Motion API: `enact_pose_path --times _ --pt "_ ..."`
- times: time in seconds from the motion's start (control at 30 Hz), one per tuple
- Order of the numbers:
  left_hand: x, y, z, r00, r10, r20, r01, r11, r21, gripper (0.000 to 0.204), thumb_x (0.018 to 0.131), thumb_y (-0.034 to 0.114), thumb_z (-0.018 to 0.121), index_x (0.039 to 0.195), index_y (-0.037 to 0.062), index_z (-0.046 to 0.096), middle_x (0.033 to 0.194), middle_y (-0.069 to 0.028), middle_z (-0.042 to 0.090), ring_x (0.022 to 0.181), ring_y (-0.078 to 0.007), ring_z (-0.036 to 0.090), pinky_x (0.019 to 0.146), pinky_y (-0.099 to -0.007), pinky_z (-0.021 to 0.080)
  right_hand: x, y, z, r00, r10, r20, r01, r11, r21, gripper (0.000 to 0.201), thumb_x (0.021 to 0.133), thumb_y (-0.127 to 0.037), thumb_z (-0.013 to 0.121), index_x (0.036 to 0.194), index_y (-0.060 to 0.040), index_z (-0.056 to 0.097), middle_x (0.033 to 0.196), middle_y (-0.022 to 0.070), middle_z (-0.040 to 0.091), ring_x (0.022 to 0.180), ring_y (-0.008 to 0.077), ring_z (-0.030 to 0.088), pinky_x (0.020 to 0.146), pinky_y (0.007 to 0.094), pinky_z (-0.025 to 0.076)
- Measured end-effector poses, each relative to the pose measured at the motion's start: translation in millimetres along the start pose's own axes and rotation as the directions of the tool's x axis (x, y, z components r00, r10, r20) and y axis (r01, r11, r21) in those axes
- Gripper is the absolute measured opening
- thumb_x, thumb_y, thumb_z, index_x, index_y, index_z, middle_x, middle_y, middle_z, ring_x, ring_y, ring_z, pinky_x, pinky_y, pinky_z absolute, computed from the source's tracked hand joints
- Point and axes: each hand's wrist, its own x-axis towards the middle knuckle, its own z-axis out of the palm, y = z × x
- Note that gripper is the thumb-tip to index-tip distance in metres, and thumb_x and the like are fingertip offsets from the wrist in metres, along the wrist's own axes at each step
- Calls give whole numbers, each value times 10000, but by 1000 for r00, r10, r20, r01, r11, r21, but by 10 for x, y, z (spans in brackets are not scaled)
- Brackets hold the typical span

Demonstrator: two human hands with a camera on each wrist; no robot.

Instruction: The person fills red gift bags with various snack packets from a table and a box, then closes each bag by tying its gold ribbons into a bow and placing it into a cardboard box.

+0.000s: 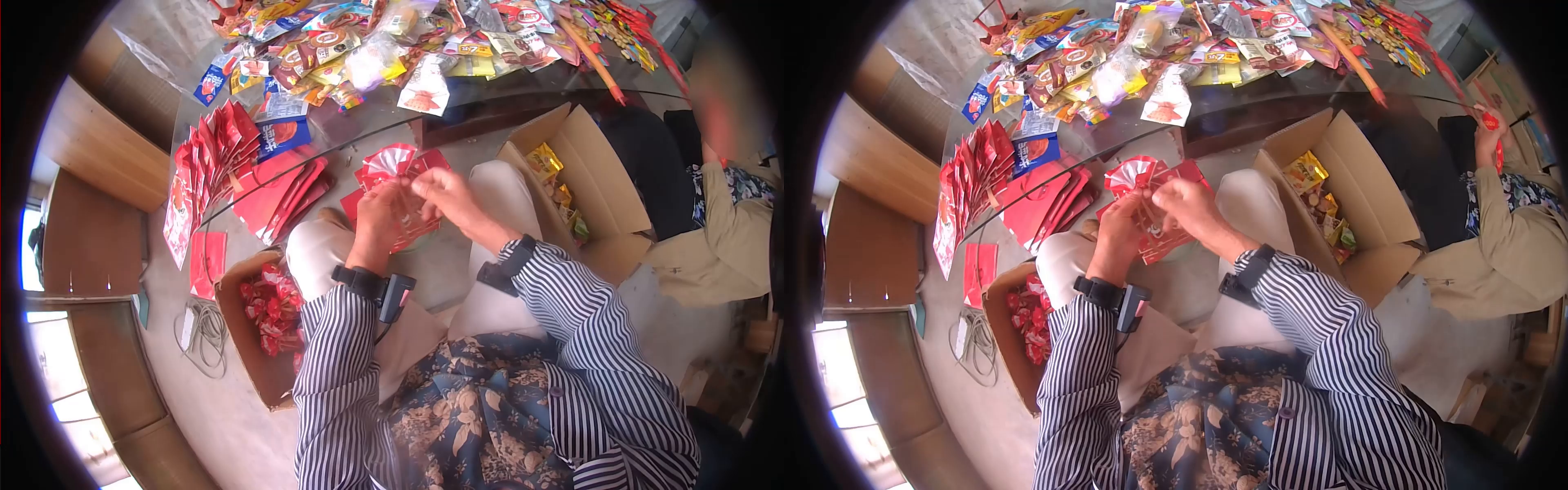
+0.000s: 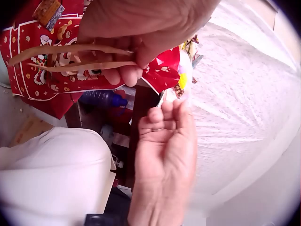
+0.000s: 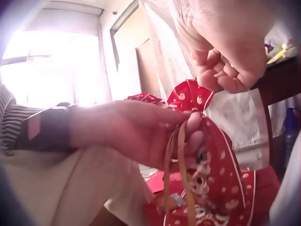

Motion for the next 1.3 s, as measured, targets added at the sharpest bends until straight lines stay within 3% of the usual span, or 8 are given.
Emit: enact_pose_path --times 0.13,0.23,0.33,0.53,0.63,0.73,1.07,1.3 --pt "117 -82 -158 1000 -27 -3 27 999 -23 212 994 160 579 1033 -22 681 934 -78 689 838 -172 646 756 -313 523 -74 101 202 986 121 111 -157 890 427 201 1030 -253 574 1131 -80 591 996 -6 644 786 85 653 633 231 505" --pt "118 -63 -165 995 -88 -43 87 996 -26 219 993 160 580 1041 -30 679 927 -72 683 818 -168 635 728 -300 516 10 204 299 982 95 165 -166 847 505 201 1021 -216 574 1074 -28 622 848 24 646 690 99 637 608 243 505" --pt "35 -30 -170 992 -117 -40 115 992 -47 212 990 159 589 1043 -23 682 915 -59 676 774 -159 623 683 -285 506 26 296 276 994 15 111 -25 996 89 179 1029 -232 567 1026 -69 642 773 -27 628 684 82 612 606 250 471" --pt "78 8 -74 997 -6 -74 13 995 103 201 997 183 594 1024 5 684 883 -45 672 725 -143 624 605 -290 494 -2 59 116 987 -10 162 49 970 -240 195 991 -180 572 924 -31 679 706 27 617 616 141 626 564 315 483" --pt "135 -20 -157 999 47 -13 -44 982 183 205 971 171 636 993 -19 710 845 -39 691 716 -116 621 605 -271 485 1 -14 28 888 -436 144 429 674 -601 153 941 -161 598 927 -41 692 736 88 638 667 227 650 638 347 507" --pt "20 84 -97 982 189 -19 -164 895 415 216 954 174 668 969 -31 734 817 -32 704 715 -84 609 611 -252 474 -65 -301 -94 809 -492 321 569 517 -640 144 914 -118 656 965 10 694 811 73 678 750 213 658 711 350 516" --pt "-163 216 -15 882 469 52 -361 599 715 171 962 139 671 1014 -21 699 882 -59 733 776 -81 655 693 -213 506 177 -262 -56 888 -450 99 452 892 2 155 930 -130 692 983 11 731 993 30 655 763 89 610 698 249 501" --pt "-122 253 -8 931 355 88 -364 876 317 199 1007 153 605 1098 -14 664 1044 -98 722 925 -145 685 818 -277 539 98 -178 -64 940 -318 125 291 937 194 195 992 -149 624 1081 7 699 1050 31 658 806 77 591 757 231 496"
